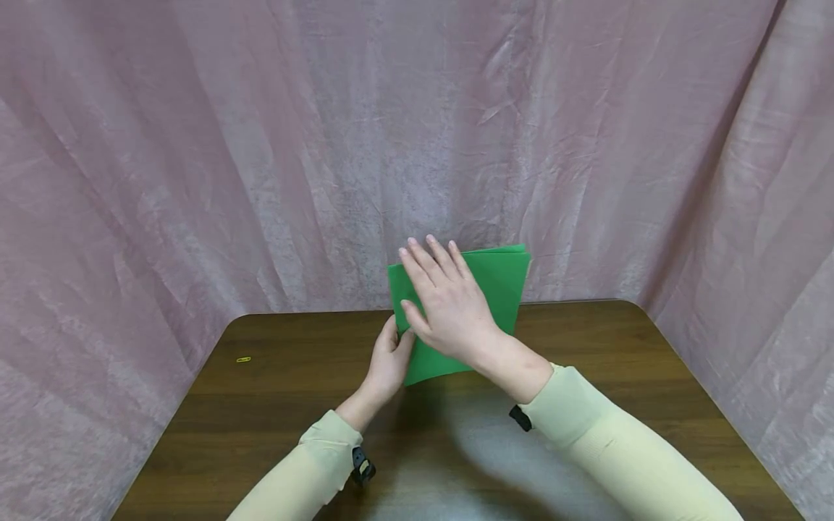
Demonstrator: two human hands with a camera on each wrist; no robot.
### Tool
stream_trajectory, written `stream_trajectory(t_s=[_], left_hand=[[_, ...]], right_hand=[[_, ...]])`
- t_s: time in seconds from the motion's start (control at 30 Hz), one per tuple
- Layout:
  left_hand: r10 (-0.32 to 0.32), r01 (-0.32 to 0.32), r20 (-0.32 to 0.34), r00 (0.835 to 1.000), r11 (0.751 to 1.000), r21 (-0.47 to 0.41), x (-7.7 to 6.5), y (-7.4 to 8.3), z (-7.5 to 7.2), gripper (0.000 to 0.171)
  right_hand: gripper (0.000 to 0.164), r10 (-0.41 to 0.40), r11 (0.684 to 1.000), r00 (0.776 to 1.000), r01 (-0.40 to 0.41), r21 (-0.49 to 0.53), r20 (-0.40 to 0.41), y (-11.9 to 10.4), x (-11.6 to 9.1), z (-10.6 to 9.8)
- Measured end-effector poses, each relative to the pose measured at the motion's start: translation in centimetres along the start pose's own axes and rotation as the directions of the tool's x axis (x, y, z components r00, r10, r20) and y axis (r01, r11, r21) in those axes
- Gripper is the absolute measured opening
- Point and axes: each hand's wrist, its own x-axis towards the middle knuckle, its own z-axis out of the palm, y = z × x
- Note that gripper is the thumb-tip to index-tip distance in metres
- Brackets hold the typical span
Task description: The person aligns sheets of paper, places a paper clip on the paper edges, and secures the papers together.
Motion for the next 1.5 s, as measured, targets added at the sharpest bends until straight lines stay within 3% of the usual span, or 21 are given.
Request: stream_trajectory(t_s=[0.17, 0.37, 0.53, 0.87, 1.1, 1.17, 1.27, 1.37, 1.43, 1.5], left_hand=[[0.024, -0.023, 0.027, 0.999, 0.999, -0.035, 0.1, -0.1, 0.0, 0.025], [-0.022, 0.022, 0.004, 1.000, 1.000, -0.016, 0.0, 0.0, 0.1, 0.027], [-0.052, 0.052, -0.024, 0.998, 0.999, -0.004, 0.0, 0.0, 0.2, 0.031], [-0.042, 0.041, -0.062, 0.997, 0.999, -0.012, 0.0, 0.1, 0.6, 0.031], [-0.061, 0.059, -0.073, 0.996, 0.998, -0.030, -0.8, 2.8, 1.4, 0.031], [-0.069, 0.066, -0.072, 0.995, 0.997, -0.039, -0.7, 2.7, 1.4, 0.031], [-0.089, 0.085, -0.071, 0.993, 0.995, -0.056, -0.5, 1.9, 1.2, 0.032], [-0.093, 0.089, -0.067, 0.993, 0.994, -0.056, -0.2, 0.8, 1.0, 0.033], [-0.087, 0.084, -0.066, 0.994, 0.995, -0.053, 0.0, 0.4, 0.9, 0.033], [-0.084, 0.081, -0.064, 0.994, 0.995, -0.050, 0.0, 0.2, 0.8, 0.032]], right_hand=[[0.064, 0.014, 1.000, 0.997, -0.012, -0.023, 0.069, -0.8, 0.5, 0.3], [0.062, 0.063, 0.997, 0.994, -0.060, -0.044, 0.091, 0.1, 0.1, -0.3], [0.059, 0.093, 0.994, 0.995, -0.090, -0.057, 0.047, 1.7, -0.8, -0.9], [0.053, 0.143, 0.988, 0.989, -0.145, -0.061, -0.040, 5.5, -3.2, -2.1], [0.052, 0.228, 0.972, 0.968, -0.232, -0.025, -0.104, 8.2, -5.0, -2.8], [0.051, 0.281, 0.960, 0.952, -0.280, 0.025, -0.118, 8.8, -5.6, -2.9], [0.051, 0.371, 0.924, 0.922, -0.353, 0.149, -0.115, 9.4, -6.2, -3.0], [0.057, 0.464, 0.844, 0.884, -0.422, 0.332, -0.054, 9.6, -6.7, -3.0], [0.065, 0.517, 0.737, 0.855, -0.462, 0.494, 0.029, 9.5, -6.9, -2.7], [0.072, 0.559, 0.587, 0.820, -0.497, 0.639, 0.123, 9.4, -7.2, -2.2]])
